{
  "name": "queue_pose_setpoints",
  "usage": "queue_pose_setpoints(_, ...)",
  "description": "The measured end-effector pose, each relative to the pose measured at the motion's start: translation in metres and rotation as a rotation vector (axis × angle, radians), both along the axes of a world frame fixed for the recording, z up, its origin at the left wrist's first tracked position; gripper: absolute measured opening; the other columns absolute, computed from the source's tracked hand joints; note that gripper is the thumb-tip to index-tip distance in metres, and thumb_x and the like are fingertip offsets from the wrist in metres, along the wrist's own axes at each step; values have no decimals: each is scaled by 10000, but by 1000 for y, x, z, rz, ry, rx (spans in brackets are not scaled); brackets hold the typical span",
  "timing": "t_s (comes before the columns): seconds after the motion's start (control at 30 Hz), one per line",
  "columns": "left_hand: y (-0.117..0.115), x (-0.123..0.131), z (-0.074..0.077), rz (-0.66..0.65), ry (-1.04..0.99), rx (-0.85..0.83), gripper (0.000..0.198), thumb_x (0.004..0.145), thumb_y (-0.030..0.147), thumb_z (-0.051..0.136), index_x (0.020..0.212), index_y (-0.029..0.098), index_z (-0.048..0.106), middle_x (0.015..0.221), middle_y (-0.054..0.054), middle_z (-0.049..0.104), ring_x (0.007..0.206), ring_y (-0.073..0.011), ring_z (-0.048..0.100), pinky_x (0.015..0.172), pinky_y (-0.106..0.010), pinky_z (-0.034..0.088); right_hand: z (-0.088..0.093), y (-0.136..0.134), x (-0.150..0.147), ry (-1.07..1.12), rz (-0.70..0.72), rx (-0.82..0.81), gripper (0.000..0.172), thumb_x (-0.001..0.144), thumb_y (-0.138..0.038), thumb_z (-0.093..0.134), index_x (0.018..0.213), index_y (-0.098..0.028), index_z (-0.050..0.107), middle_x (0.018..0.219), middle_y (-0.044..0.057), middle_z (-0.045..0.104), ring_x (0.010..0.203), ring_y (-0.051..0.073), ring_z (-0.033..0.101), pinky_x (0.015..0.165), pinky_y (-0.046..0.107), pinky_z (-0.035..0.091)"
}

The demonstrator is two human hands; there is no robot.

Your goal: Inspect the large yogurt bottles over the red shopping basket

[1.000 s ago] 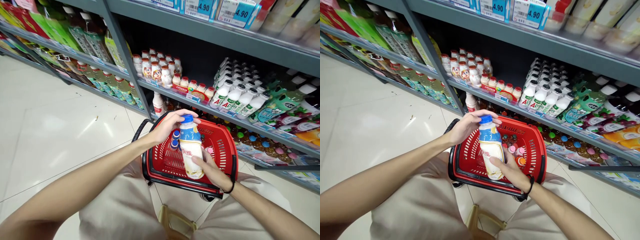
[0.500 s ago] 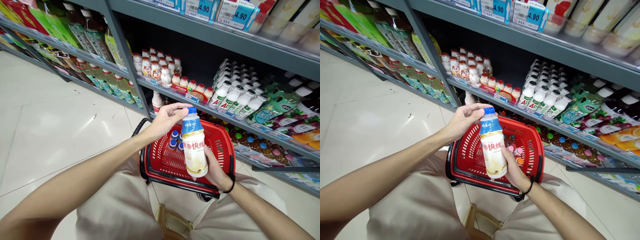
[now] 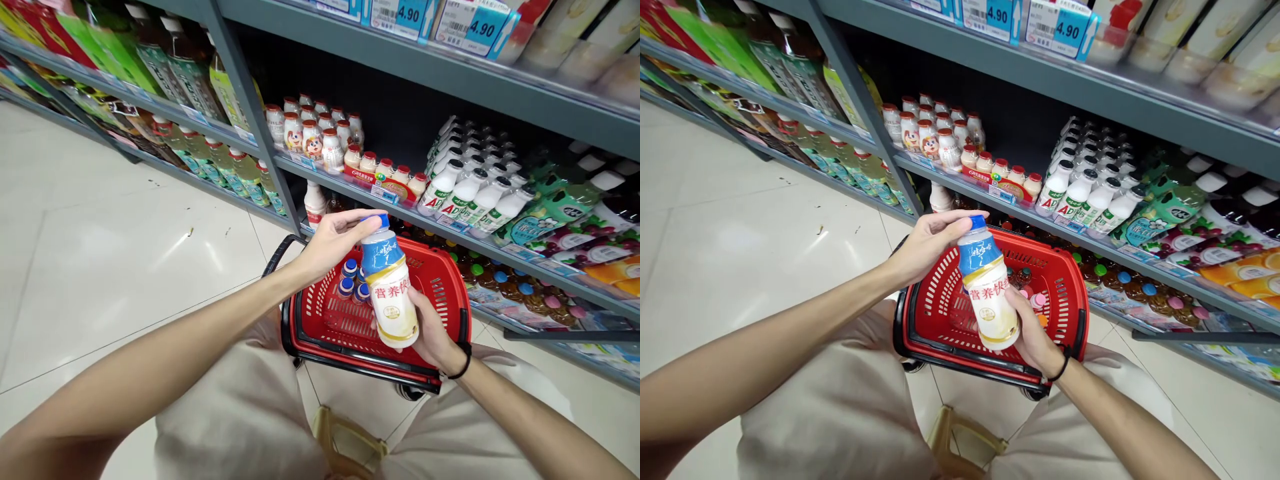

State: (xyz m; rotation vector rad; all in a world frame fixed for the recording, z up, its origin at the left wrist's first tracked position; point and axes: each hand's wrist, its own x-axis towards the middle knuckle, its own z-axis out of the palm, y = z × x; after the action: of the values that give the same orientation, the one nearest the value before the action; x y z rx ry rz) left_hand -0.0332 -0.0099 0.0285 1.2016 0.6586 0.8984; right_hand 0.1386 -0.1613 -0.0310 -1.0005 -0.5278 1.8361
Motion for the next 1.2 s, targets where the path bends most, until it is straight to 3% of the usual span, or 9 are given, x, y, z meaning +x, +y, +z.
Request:
queue_pose_setpoints(0.1,-2,-1,3,-89,-28,-14,443,915,503,762,1223,188,797,1251,-121,771,1122,-233,734,984,-329,564,1,0,0,83,62,-15,680,904,-749,583,1093,-109,713,805,138,768,518,207,667,322,227,445)
queue_pose_setpoints(0.23,-3,-4,6,-202,-76,-77,461,928,484,753,1289,198,760,1257,-135,765,1175,-266,720,995,-372,571,1,0,1,190,118,-37,682,913,-731,541,1122,-101,702,852,158,767,605,234,707,299,203,426)
queue_pose_setpoints(0.33,0,-4,3,-162,-35,-71,494,891,524,782,1241,177,767,1228,-143,770,1088,-251,739,916,-352,590,1,1,4,266,160,-61,665,920,-717,511,1096,-100,690,879,167,766,667,261,735,325,224,470)
queue_pose_setpoints(0.43,8,-2,-8,-93,30,-85,486,853,584,793,1077,153,795,1107,-127,789,916,-197,732,790,-298,584,4,2,6,324,224,-69,649,928,-692,479,1139,-106,662,892,160,767,695,270,747,444,299,577)
queue_pose_setpoints(0.57,22,0,-27,-37,69,-242,476,824,601,811,904,132,781,1001,-125,783,853,-176,699,750,-286,566,15,7,7,347,269,-37,673,934,-682,432,1202,-95,623,967,190,770,734,271,755,606,354,618)
queue_pose_setpoints(0.73,29,5,-44,2,88,-420,418,850,535,812,852,123,744,951,-144,774,802,-182,688,737,-306,559,24,9,9,321,265,-5,716,917,-686,435,1245,-75,612,1055,228,772,822,298,773,734,373,607)
queue_pose_setpoints(1.2,29,20,-54,24,156,-541,320,954,430,724,853,128,703,856,-100,757,739,-154,693,671,-246,561,24,5,11,284,191,-13,638,894,-583,542,1269,-73,625,1103,213,771,900,283,770,790,343,612)
